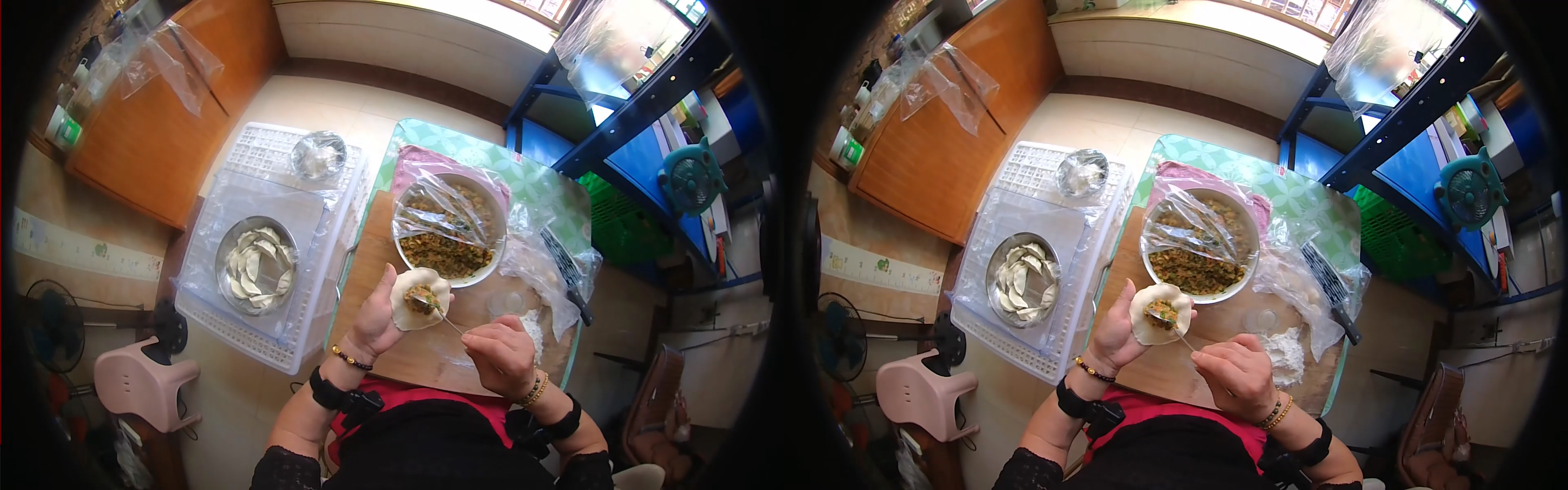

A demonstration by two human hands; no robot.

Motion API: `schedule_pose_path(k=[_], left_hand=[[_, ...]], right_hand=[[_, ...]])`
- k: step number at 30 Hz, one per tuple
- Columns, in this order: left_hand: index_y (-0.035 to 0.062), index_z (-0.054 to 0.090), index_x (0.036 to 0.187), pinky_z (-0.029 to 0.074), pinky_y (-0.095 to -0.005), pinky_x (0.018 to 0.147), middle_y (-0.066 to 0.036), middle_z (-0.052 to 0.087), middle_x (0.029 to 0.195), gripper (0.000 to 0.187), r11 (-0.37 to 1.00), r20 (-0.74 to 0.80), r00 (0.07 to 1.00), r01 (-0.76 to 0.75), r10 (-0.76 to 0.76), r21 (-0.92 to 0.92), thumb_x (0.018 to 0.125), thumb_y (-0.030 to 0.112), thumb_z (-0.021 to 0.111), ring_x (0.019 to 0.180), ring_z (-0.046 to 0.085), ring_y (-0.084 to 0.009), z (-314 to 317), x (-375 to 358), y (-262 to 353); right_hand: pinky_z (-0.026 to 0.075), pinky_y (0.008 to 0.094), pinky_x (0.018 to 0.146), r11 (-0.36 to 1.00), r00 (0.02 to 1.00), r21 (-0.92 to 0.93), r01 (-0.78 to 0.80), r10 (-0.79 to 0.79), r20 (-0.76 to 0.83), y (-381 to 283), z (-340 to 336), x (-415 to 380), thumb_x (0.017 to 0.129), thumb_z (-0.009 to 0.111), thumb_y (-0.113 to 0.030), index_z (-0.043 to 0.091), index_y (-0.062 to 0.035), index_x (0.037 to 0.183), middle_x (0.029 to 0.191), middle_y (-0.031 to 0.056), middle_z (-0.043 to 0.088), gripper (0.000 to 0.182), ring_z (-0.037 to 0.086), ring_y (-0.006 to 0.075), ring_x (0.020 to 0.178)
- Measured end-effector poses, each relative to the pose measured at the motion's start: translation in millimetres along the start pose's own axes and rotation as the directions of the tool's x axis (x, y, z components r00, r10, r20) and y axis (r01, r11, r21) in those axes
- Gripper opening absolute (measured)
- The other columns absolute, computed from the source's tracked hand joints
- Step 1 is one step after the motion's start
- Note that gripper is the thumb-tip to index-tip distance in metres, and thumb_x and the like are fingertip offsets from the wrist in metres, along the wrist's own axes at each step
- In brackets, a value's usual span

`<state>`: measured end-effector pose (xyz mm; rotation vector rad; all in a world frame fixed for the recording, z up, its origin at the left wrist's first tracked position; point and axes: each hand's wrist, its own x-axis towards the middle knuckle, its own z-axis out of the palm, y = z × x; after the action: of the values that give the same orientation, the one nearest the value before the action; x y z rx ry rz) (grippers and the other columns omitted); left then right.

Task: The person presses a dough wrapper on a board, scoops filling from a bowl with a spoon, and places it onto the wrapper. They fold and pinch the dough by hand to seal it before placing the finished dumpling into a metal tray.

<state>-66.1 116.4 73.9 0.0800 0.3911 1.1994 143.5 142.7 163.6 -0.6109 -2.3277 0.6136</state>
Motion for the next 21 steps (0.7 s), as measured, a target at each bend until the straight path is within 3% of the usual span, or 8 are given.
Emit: schedule_pose_path(k=[5, 10, 12, 15, 18, 21], left_hand=[[-0.0036, 0.036, 0.140, 0.036, -0.0491, 0.110, -0.027, 0.043, 0.139, 0.075, 0.998, -0.023, 1.000, 0.001, 0.001, 0.063, 0.100, 0.058, 0.018, 0.128, 0.044, -0.0408, -0.8, -1.8, 1.4], [-0.0026, 0.039, 0.137, 0.040, -0.0459, 0.107, -0.024, 0.049, 0.134, 0.071, 1.000, -0.036, 0.999, 0.003, -0.003, -0.010, 0.101, 0.055, 0.020, 0.124, 0.050, -0.0372, -8.5, -6.8, 1.8], [-0.0028, 0.039, 0.138, 0.040, -0.0461, 0.107, -0.024, 0.049, 0.134, 0.071, 1.000, -0.019, 1.000, -0.003, 0.003, 0.004, 0.101, 0.055, 0.020, 0.124, 0.049, -0.0375, -12.6, -9.3, 2.4], [-0.0029, 0.039, 0.138, 0.039, -0.0464, 0.107, -0.024, 0.049, 0.134, 0.072, 1.000, -0.011, 1.000, -0.004, 0.004, 0.013, 0.101, 0.055, 0.020, 0.125, 0.049, -0.0381, -13.0, -14.5, 2.7], [-0.0029, 0.040, 0.137, 0.039, -0.0465, 0.108, -0.024, 0.049, 0.134, 0.072, 1.000, -0.016, 1.000, 0.001, -0.001, 0.013, 0.101, 0.055, 0.020, 0.125, 0.048, -0.0385, -11.6, -19.1, 1.2], [-0.0024, 0.040, 0.137, 0.039, -0.0466, 0.108, -0.024, 0.049, 0.134, 0.071, 1.000, -0.020, 1.000, 0.014, -0.013, 0.014, 0.101, 0.055, 0.021, 0.126, 0.048, -0.0388, -10.7, -24.4, -2.4]], right_hand=[[0.045, 0.0323, 0.069, 0.999, 0.999, 0.032, 0.003, -0.001, -0.052, 3.2, -7.9, 3.6, 0.072, 0.073, 0.003, 0.065, -0.0056, 0.096, 0.083, 0.0057, 0.069, 0.027, 0.067, 0.0198, 0.075], [0.046, 0.0345, 0.071, 0.987, 0.994, -0.121, -0.103, 0.097, -0.058, 29.8, -4.4, 6.9, 0.074, 0.071, 0.003, 0.062, -0.0068, 0.090, 0.081, 0.0060, 0.066, 0.021, 0.064, 0.0235, 0.072], [0.045, 0.0348, 0.072, 0.982, 0.993, -0.149, -0.114, 0.111, -0.030, 44.6, 3.8, 11.2, 0.076, 0.070, 0.001, 0.060, -0.0076, 0.085, 0.078, 0.0061, 0.064, 0.015, 0.063, 0.0245, 0.071], [0.042, 0.0350, 0.072, 0.970, 0.989, -0.241, -0.041, 0.075, 0.131, 71.2, 21.7, 12.8, 0.077, 0.066, -0.007, 0.059, -0.0091, 0.079, 0.072, 0.0053, 0.059, 0.008, 0.059, 0.0236, 0.072], [0.042, 0.0348, 0.074, 0.953, 0.965, -0.301, -0.029, 0.106, 0.241, 88.3, 33.5, 12.6, 0.075, 0.064, -0.006, 0.059, -0.0097, 0.078, 0.070, 0.0041, 0.056, 0.006, 0.058, 0.0229, 0.076], [0.041, 0.0351, 0.076, 0.945, 0.963, -0.322, -0.066, 0.145, 0.228, 91.3, 34.9, 5.4, 0.074, 0.064, -0.006, 0.061, -0.0096, 0.089, 0.078, 0.0051, 0.057, 0.016, 0.057, 0.0237, 0.081]])
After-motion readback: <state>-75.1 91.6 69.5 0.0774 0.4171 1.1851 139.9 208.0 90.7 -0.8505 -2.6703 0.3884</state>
